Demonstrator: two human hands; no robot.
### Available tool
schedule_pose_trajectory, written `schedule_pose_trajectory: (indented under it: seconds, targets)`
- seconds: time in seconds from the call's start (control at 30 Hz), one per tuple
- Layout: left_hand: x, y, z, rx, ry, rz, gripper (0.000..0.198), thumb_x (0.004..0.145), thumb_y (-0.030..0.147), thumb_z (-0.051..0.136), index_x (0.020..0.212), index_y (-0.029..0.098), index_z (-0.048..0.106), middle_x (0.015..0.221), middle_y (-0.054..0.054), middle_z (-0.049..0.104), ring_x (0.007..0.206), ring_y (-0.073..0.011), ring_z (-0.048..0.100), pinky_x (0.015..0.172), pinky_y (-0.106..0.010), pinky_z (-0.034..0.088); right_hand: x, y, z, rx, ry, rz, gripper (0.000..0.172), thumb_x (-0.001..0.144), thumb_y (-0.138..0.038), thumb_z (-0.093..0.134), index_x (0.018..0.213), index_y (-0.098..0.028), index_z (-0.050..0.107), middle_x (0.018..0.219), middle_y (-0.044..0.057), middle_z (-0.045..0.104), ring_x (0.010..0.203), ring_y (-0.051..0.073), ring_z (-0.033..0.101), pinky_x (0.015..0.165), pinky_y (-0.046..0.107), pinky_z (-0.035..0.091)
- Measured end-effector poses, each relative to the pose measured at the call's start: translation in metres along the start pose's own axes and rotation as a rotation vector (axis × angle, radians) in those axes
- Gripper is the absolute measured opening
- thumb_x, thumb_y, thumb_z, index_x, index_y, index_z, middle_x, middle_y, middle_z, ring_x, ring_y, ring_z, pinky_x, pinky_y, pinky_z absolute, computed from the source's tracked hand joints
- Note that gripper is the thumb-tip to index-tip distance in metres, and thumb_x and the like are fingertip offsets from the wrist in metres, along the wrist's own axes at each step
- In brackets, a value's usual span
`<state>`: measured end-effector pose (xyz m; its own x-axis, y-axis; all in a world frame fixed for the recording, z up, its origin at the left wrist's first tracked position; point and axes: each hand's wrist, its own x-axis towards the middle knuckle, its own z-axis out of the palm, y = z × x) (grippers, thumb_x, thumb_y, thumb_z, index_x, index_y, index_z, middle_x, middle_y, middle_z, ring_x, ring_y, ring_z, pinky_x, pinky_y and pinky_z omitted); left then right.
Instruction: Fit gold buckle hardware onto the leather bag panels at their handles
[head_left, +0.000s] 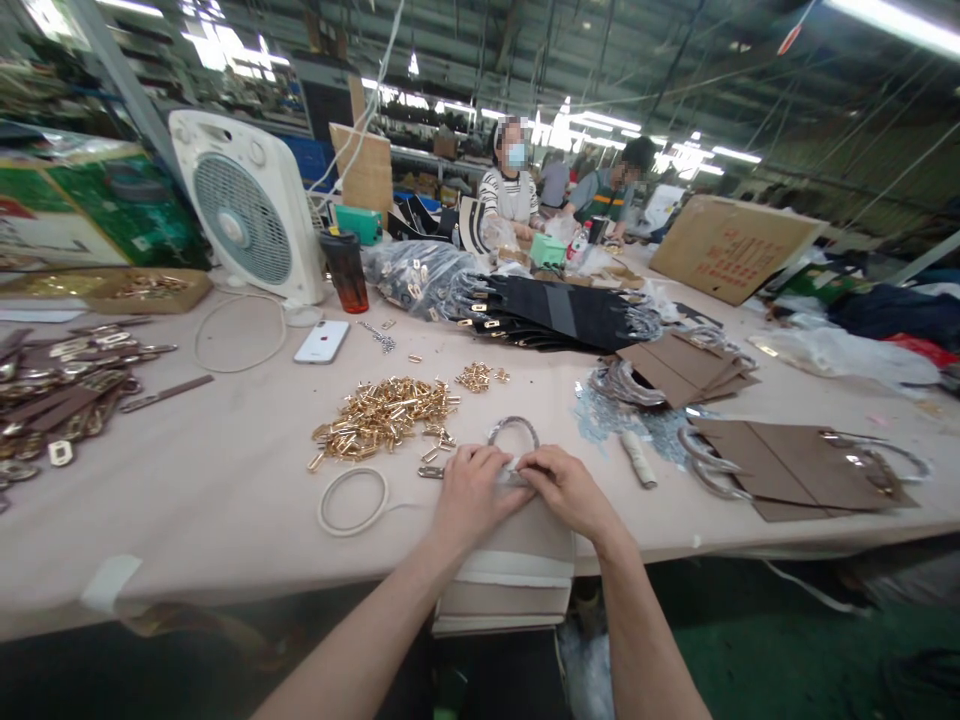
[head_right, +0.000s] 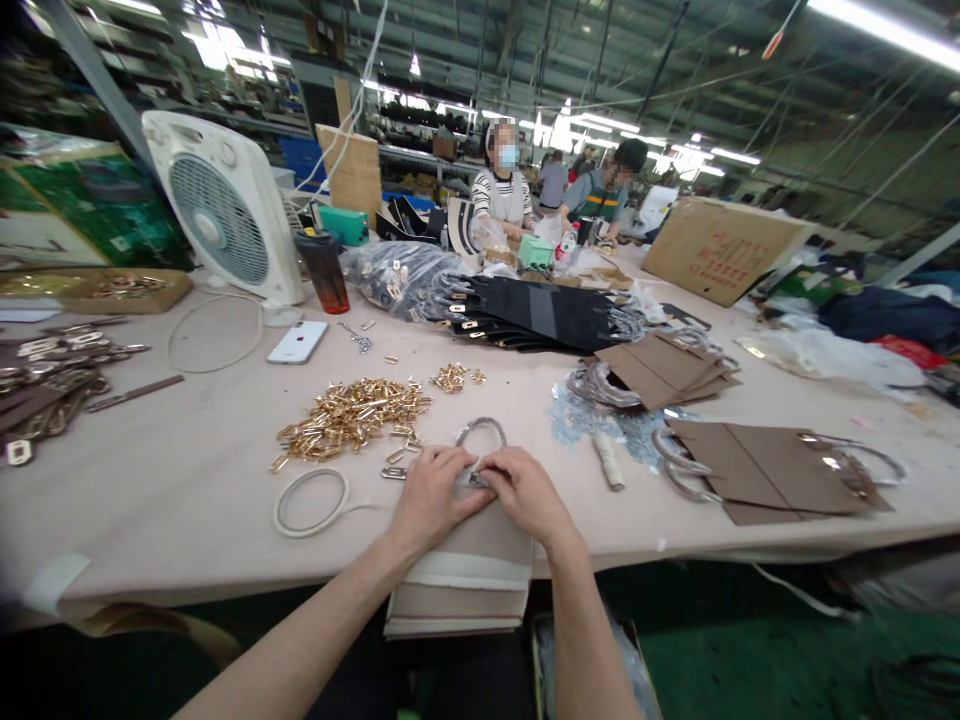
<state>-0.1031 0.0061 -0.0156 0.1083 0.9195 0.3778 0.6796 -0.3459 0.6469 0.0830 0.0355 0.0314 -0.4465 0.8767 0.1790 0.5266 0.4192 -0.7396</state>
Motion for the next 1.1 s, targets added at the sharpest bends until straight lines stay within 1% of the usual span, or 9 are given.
schedule_pose_trajectory:
  seconds: [0.1, 0.23, 0.43, 0.77, 0.87, 0.97, 1.03, 1.1]
  targets:
    - [0.0, 0.002, -0.001, 0.071, -0.011, 0.01, 0.036, 0.087, 0.052, 0.077, 0.115, 0.029, 0.07, 0.118, -0.004, 0.073, 0.115, -0.0292, 0.055, 0.1, -0.046, 0.045, 0.002, 0.0, 0.002, -0.051, -0.013, 0.0, 0.014, 0.095, -0.017, 0.063, 0.095, -0.025, 0.075, 0.099, 0.003, 0.075, 0.099, 0.022, 0.065, 0.093, 0.036, 0.048]
    - [0.0, 0.003, -0.002, 0.1, -0.016, 0.02, 0.034, 0.088, 0.048, 0.078, 0.115, 0.029, 0.07, 0.118, -0.003, 0.073, 0.116, -0.0286, 0.055, 0.1, -0.045, 0.046, 0.004, -0.001, 0.006, -0.121, 0.008, -0.001, 0.015, 0.095, -0.014, 0.064, 0.096, -0.024, 0.074, 0.1, 0.003, 0.075, 0.1, 0.022, 0.064, 0.093, 0.036, 0.048]
    - [-0.001, 0.001, -0.002, 0.102, -0.012, 0.029, 0.037, 0.088, 0.046, 0.077, 0.12, 0.03, 0.07, 0.117, -0.003, 0.072, 0.116, -0.0279, 0.055, 0.1, -0.044, 0.046, 0.003, 0.0, 0.011, -0.202, 0.026, -0.036, 0.014, 0.096, -0.014, 0.063, 0.097, -0.024, 0.073, 0.099, 0.004, 0.073, 0.101, 0.023, 0.062, 0.092, 0.037, 0.047]
    - [-0.001, 0.003, -0.003, 0.118, -0.012, 0.013, 0.035, 0.089, 0.043, 0.077, 0.119, 0.028, 0.069, 0.119, -0.004, 0.073, 0.116, -0.0285, 0.056, 0.1, -0.045, 0.046, 0.001, 0.0, 0.015, -0.264, 0.051, -0.046, 0.014, 0.097, -0.013, 0.062, 0.098, -0.024, 0.071, 0.099, 0.005, 0.071, 0.101, 0.024, 0.06, 0.093, 0.039, 0.047]
    - [-0.001, 0.002, -0.002, 0.119, -0.01, 0.018, 0.034, 0.088, 0.041, 0.077, 0.119, 0.028, 0.069, 0.119, -0.005, 0.073, 0.116, -0.0287, 0.056, 0.099, -0.045, 0.047, 0.0, -0.001, 0.018, -0.27, 0.061, -0.031, 0.015, 0.097, -0.013, 0.06, 0.098, -0.024, 0.071, 0.099, 0.005, 0.068, 0.101, 0.024, 0.059, 0.094, 0.04, 0.048]
    - [-0.001, 0.002, -0.002, 0.126, -0.011, 0.017, 0.034, 0.087, 0.04, 0.078, 0.118, 0.028, 0.07, 0.119, -0.004, 0.073, 0.115, -0.0287, 0.056, 0.098, -0.045, 0.047, -0.001, 0.0, 0.02, -0.255, 0.098, 0.002, 0.016, 0.095, -0.013, 0.061, 0.097, -0.024, 0.073, 0.103, 0.007, 0.062, 0.103, 0.024, 0.059, 0.096, 0.039, 0.049]
    - [-0.001, 0.002, -0.002, 0.129, -0.01, 0.018, 0.034, 0.087, 0.04, 0.078, 0.118, 0.028, 0.07, 0.118, -0.004, 0.073, 0.115, -0.0286, 0.056, 0.098, -0.045, 0.047, -0.002, 0.001, 0.021, -0.233, 0.118, 0.026, 0.015, 0.094, -0.013, 0.063, 0.097, -0.024, 0.074, 0.105, 0.006, 0.058, 0.104, 0.023, 0.06, 0.097, 0.039, 0.05]
    - [0.0, 0.002, -0.003, 0.129, -0.006, 0.023, 0.034, 0.087, 0.041, 0.078, 0.118, 0.028, 0.07, 0.118, -0.004, 0.073, 0.115, -0.0284, 0.056, 0.098, -0.045, 0.047, -0.001, 0.003, 0.02, -0.202, 0.114, 0.054, 0.014, 0.093, -0.015, 0.065, 0.098, -0.025, 0.074, 0.105, 0.005, 0.058, 0.103, 0.022, 0.061, 0.098, 0.038, 0.05]
